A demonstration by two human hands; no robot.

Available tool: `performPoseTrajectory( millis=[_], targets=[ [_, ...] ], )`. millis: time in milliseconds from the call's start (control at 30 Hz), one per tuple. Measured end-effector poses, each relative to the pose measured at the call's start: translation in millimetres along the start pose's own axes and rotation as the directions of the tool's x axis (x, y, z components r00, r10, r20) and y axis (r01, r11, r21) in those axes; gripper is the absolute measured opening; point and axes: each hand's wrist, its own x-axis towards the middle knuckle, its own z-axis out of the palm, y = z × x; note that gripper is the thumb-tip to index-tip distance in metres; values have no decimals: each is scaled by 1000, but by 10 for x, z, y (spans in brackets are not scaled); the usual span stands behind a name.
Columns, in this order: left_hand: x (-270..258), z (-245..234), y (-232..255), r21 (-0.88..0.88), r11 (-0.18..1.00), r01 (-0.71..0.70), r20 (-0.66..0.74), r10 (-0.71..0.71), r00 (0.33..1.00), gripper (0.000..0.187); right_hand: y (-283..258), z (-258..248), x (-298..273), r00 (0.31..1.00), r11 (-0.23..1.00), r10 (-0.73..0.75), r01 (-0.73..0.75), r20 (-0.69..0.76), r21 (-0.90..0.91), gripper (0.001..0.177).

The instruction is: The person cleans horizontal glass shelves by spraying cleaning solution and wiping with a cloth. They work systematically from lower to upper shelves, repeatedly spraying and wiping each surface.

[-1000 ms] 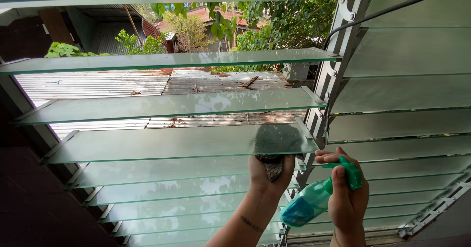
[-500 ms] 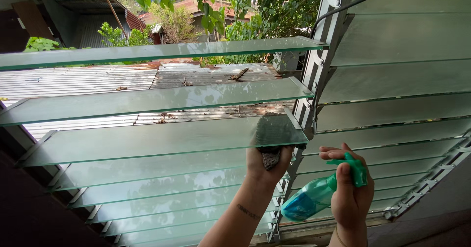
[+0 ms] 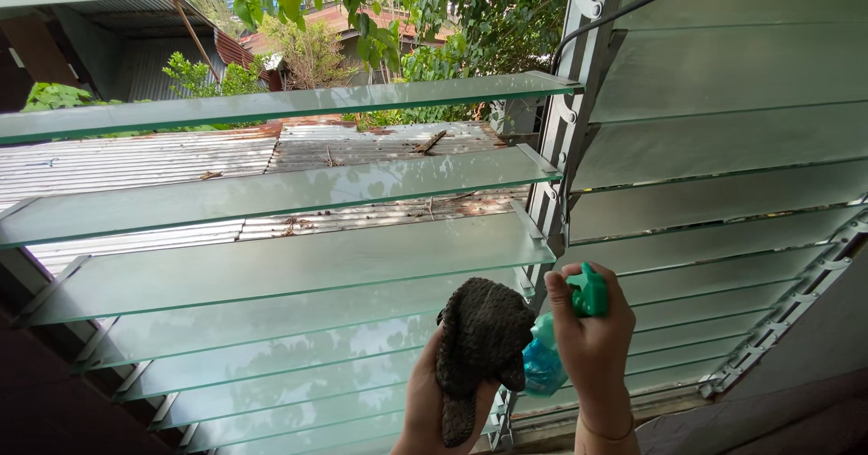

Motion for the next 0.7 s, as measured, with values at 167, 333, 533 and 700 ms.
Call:
performPoseTrajectory(
  millis=[167,333,533,700],
  targets=[
    [31,-98,106,-63,998,-20,-60,16,998,43,-131,262,81,954,945,-281,257,-100,-203,35],
    [97,-197,202,-9,997,-81,-64,81,995,44,-63,358,128,938,924,-321,280,-131,-260,44],
    [161,-285,295,236,947,-220,-32,234,972,47,23,495,261,883,843,-446,362,-142,-398,50],
    [94,-462,268,676,598,-431,147,463,874,50,54,516,243,877,828,-457,359,-146,-431,50]
  ],
)
